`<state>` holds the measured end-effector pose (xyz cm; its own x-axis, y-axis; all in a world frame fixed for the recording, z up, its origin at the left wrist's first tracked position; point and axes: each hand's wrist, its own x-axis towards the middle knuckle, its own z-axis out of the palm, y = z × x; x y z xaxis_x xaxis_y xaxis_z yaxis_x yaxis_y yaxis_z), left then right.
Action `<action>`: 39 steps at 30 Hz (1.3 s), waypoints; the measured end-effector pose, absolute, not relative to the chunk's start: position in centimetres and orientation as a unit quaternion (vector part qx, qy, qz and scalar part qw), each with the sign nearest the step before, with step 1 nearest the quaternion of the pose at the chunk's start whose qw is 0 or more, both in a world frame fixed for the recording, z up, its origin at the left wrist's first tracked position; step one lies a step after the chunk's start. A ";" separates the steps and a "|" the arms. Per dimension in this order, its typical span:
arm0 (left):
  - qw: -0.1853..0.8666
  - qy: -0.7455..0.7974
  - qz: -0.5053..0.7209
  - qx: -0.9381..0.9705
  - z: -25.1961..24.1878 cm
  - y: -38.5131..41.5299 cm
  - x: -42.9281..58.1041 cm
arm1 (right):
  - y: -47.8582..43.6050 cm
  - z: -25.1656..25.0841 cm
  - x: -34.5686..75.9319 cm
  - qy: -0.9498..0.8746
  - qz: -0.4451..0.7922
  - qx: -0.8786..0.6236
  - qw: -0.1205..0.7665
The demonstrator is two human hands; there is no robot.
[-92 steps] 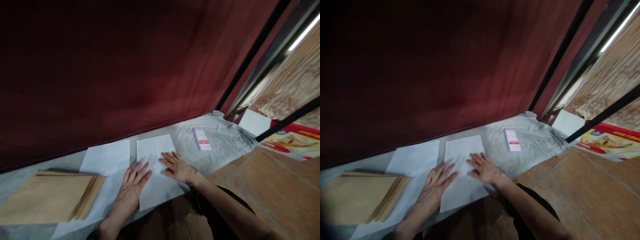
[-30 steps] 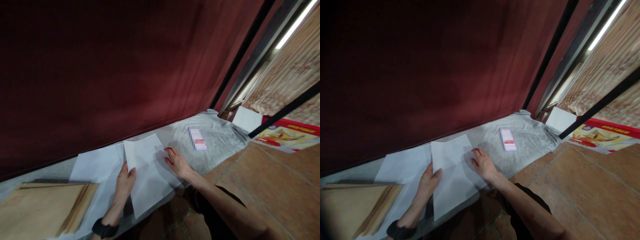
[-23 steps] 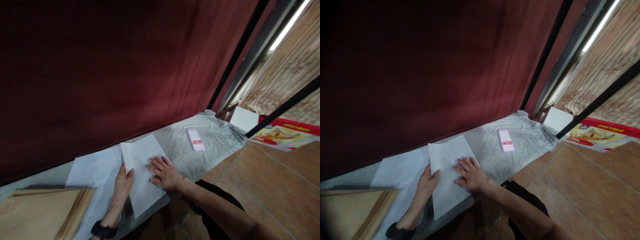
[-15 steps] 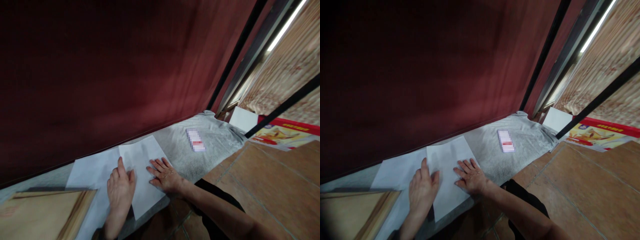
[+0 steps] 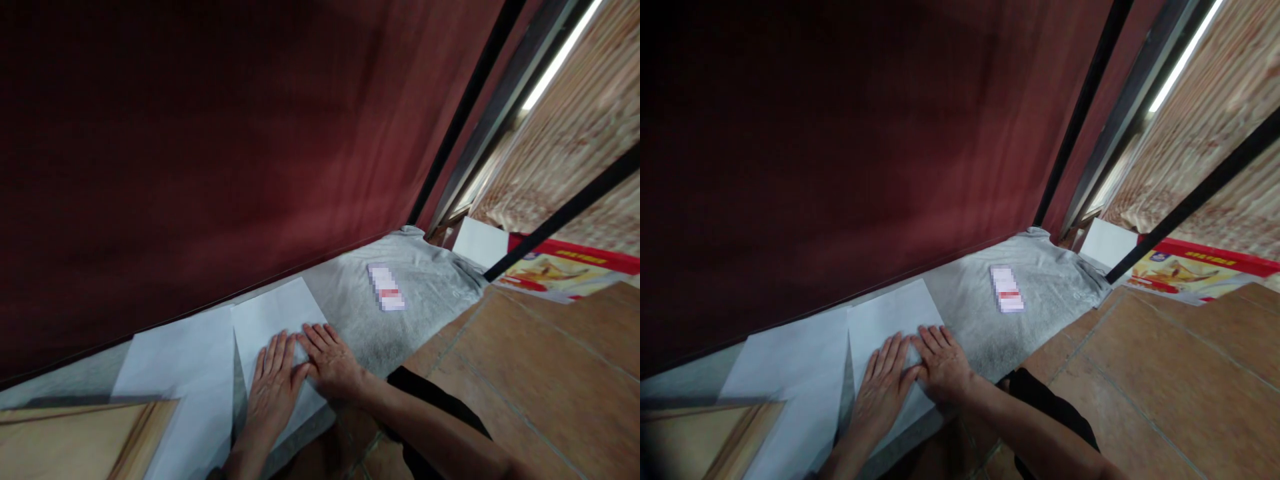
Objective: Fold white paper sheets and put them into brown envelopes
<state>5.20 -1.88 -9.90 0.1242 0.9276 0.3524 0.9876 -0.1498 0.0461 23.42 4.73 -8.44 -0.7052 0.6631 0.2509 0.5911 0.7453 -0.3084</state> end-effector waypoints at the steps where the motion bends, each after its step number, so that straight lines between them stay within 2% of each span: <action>1: 0.101 -0.648 -0.149 -0.740 -9.8 -1.9 5.0 | 4.8 -8.5 23.6 -0.915 0.099 -0.348 0.178; 15: 0.098 -0.694 -0.145 -0.698 -8.6 -1.0 3.1 | 5.3 -7.5 26.4 -0.902 0.096 -0.394 0.146; 23: 0.063 -0.648 -0.145 -0.745 -9.0 1.4 6.2 | 4.4 -7.7 25.2 -0.891 0.097 -0.419 0.145; 32: 0.055 -0.712 -0.105 -0.692 -9.0 1.7 2.3 | 5.1 -6.8 28.2 -0.921 0.129 -0.345 0.126; 35: 0.063 -0.727 -0.115 -0.674 -8.8 1.3 2.3 | 4.9 -5.8 29.5 -0.937 0.172 -0.289 0.092; 39: 0.049 -0.655 -0.142 -0.741 -8.2 -0.6 4.4 | 4.3 -4.9 30.4 -0.945 0.218 -0.240 0.042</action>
<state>4.40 -0.59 -8.24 0.1021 0.9561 0.2745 0.9839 -0.1377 0.1137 30.35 4.31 -4.89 -0.8816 0.4713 -0.0249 0.4344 0.7898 -0.4330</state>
